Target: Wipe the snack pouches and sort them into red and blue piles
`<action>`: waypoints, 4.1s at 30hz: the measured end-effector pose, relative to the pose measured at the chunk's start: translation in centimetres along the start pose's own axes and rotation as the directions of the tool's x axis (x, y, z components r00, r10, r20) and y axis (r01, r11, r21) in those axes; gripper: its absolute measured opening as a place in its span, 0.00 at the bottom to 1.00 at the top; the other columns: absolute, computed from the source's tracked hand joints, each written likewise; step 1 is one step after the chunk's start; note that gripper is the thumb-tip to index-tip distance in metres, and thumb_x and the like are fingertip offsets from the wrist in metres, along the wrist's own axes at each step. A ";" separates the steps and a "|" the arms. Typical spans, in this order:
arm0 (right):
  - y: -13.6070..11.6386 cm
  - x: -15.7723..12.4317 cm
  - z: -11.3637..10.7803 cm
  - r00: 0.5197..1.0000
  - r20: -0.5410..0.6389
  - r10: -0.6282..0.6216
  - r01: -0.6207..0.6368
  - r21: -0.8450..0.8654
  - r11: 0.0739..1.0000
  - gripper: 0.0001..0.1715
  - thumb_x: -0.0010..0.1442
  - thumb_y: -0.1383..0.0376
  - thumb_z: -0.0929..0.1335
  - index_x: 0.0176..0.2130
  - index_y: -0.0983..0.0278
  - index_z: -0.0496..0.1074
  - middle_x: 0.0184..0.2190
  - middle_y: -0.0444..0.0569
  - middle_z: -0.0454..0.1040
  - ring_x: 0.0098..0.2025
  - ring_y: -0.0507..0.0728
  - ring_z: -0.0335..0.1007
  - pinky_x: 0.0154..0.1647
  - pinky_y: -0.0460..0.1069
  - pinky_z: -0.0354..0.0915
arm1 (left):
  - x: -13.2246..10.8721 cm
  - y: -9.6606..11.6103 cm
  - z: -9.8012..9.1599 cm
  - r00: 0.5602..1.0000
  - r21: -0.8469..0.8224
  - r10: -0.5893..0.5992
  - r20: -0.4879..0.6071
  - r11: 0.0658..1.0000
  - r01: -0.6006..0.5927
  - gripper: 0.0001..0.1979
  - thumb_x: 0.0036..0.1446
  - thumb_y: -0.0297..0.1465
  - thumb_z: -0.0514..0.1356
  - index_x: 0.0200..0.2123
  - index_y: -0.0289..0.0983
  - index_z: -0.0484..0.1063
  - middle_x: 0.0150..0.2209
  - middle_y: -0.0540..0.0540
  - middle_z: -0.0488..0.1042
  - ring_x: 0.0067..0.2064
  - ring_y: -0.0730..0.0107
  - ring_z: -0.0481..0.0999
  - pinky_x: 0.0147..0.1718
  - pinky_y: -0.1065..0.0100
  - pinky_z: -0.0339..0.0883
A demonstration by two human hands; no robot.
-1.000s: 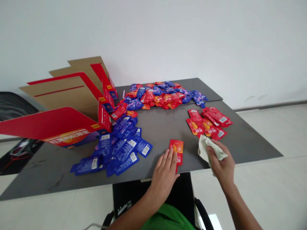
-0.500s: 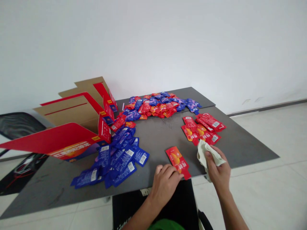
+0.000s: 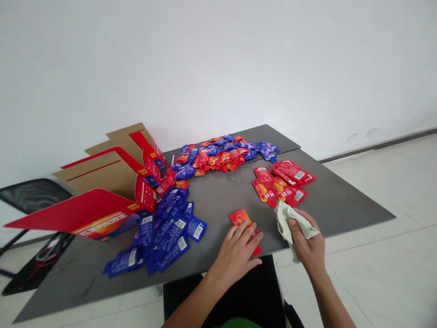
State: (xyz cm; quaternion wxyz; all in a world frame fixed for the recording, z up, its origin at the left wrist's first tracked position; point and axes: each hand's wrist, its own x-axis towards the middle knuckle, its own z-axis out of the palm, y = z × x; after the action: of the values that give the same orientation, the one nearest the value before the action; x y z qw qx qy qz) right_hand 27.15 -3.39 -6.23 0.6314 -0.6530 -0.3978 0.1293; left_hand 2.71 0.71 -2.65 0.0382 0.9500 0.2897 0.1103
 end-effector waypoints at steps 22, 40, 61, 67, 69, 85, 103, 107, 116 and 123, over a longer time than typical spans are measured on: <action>-0.1 0.1 -0.1 1.000 0.020 -0.006 0.007 -0.058 0.998 0.28 0.63 0.47 0.74 0.55 0.61 0.78 0.50 0.56 0.82 0.49 0.66 0.79 0.55 0.61 0.72 | -2.9 -0.8 -0.2 0.993 0.000 -0.076 -0.092 0.997 0.076 0.36 0.59 0.49 0.72 0.64 0.35 0.73 0.69 0.34 0.70 0.71 0.49 0.69 0.67 0.52 0.72; -0.1 0.3 -0.1 0.999 0.051 -0.012 0.017 -0.107 0.994 0.28 0.63 0.47 0.74 0.55 0.60 0.78 0.50 0.56 0.81 0.49 0.66 0.79 0.54 0.61 0.71 | 0.7 -1.4 -1.3 0.844 -0.029 -0.512 -0.160 0.857 0.514 0.25 0.68 0.40 0.67 0.63 0.37 0.67 0.51 0.40 0.75 0.52 0.54 0.77 0.50 0.55 0.77; -0.5 0.5 -0.1 0.996 0.085 -0.019 0.029 -0.116 0.993 0.27 0.63 0.47 0.74 0.54 0.60 0.79 0.50 0.56 0.81 0.49 0.66 0.79 0.55 0.61 0.72 | 5.0 -4.3 -6.5 0.816 -0.091 -0.547 0.188 0.817 0.569 0.19 0.76 0.36 0.49 0.43 0.34 0.78 0.39 0.34 0.83 0.44 0.49 0.86 0.46 0.57 0.75; -0.1 0.5 -0.9 0.979 0.205 -0.008 0.024 -0.077 0.997 0.26 0.64 0.47 0.74 0.54 0.59 0.78 0.49 0.55 0.82 0.48 0.64 0.79 0.52 0.59 0.74 | 10.2 -4.4 -5.1 0.867 -0.512 -0.477 0.143 0.714 0.477 0.25 0.79 0.43 0.42 0.40 0.37 0.73 0.30 0.47 0.80 0.30 0.67 0.82 0.32 0.71 0.71; -0.2 0.6 -1.3 0.960 0.280 -0.011 0.027 -0.052 0.998 0.25 0.64 0.48 0.73 0.54 0.59 0.78 0.48 0.54 0.82 0.47 0.63 0.80 0.50 0.57 0.75 | 12.7 -3.9 -4.4 0.856 -0.785 -0.488 0.169 0.459 0.416 0.23 0.78 0.45 0.46 0.38 0.38 0.72 0.25 0.51 0.76 0.21 0.72 0.76 0.24 0.73 0.65; -0.8 1.1 -1.7 0.921 0.380 -0.087 0.087 0.017 0.996 0.18 0.66 0.51 0.73 0.51 0.57 0.79 0.48 0.51 0.81 0.45 0.59 0.80 0.48 0.52 0.75 | 25.5 0.2 -0.5 0.797 -0.874 -0.364 0.481 -0.273 0.403 0.11 0.73 0.31 0.55 0.34 0.35 0.67 0.26 0.43 0.81 0.14 0.81 0.62 0.14 0.77 0.44; -0.4 1.1 -1.9 0.928 0.355 -0.112 0.115 0.012 0.993 0.18 0.65 0.53 0.74 0.51 0.57 0.80 0.49 0.52 0.81 0.48 0.61 0.80 0.53 0.54 0.75 | 24.3 0.3 0.7 0.794 -0.834 -0.255 0.552 -0.164 0.527 0.09 0.74 0.33 0.53 0.38 0.37 0.64 0.30 0.42 0.82 0.16 0.81 0.60 0.16 0.77 0.45; -0.3 1.2 -1.9 0.935 0.345 -0.081 0.094 -0.022 0.995 0.20 0.64 0.51 0.74 0.51 0.58 0.80 0.47 0.52 0.82 0.48 0.62 0.80 0.54 0.55 0.75 | 23.3 -0.2 -0.2 0.803 -0.826 -0.218 0.555 -0.031 0.563 0.10 0.74 0.29 0.51 0.36 0.38 0.63 0.24 0.49 0.78 0.15 0.80 0.54 0.16 0.76 0.42; 0.1 1.3 -2.1 0.941 0.337 -0.021 0.047 -0.069 0.997 0.23 0.61 0.49 0.75 0.50 0.59 0.80 0.44 0.52 0.83 0.46 0.64 0.82 0.48 0.53 0.77 | 19.2 -2.9 -2.3 0.901 -0.754 -0.305 0.309 0.499 0.427 0.21 0.74 0.36 0.56 0.27 0.38 0.73 0.23 0.49 0.77 0.25 0.73 0.73 0.28 0.73 0.63; 0.0 1.3 -2.1 0.948 0.319 0.010 0.029 -0.118 0.993 0.26 0.59 0.46 0.75 0.49 0.59 0.81 0.43 0.52 0.84 0.42 0.64 0.82 0.41 0.52 0.78 | 18.9 -10.4 -4.2 0.787 -0.454 -0.614 -0.056 0.718 0.528 0.16 0.77 0.37 0.51 0.43 0.38 0.76 0.49 0.36 0.81 0.53 0.55 0.79 0.53 0.62 0.68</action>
State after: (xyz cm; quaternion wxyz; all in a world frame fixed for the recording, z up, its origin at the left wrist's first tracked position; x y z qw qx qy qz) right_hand 29.45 -4.01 -5.44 0.5187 -0.6587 -0.5047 0.2057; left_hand 11.38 19.98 3.54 0.2416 0.7658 0.5418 0.2481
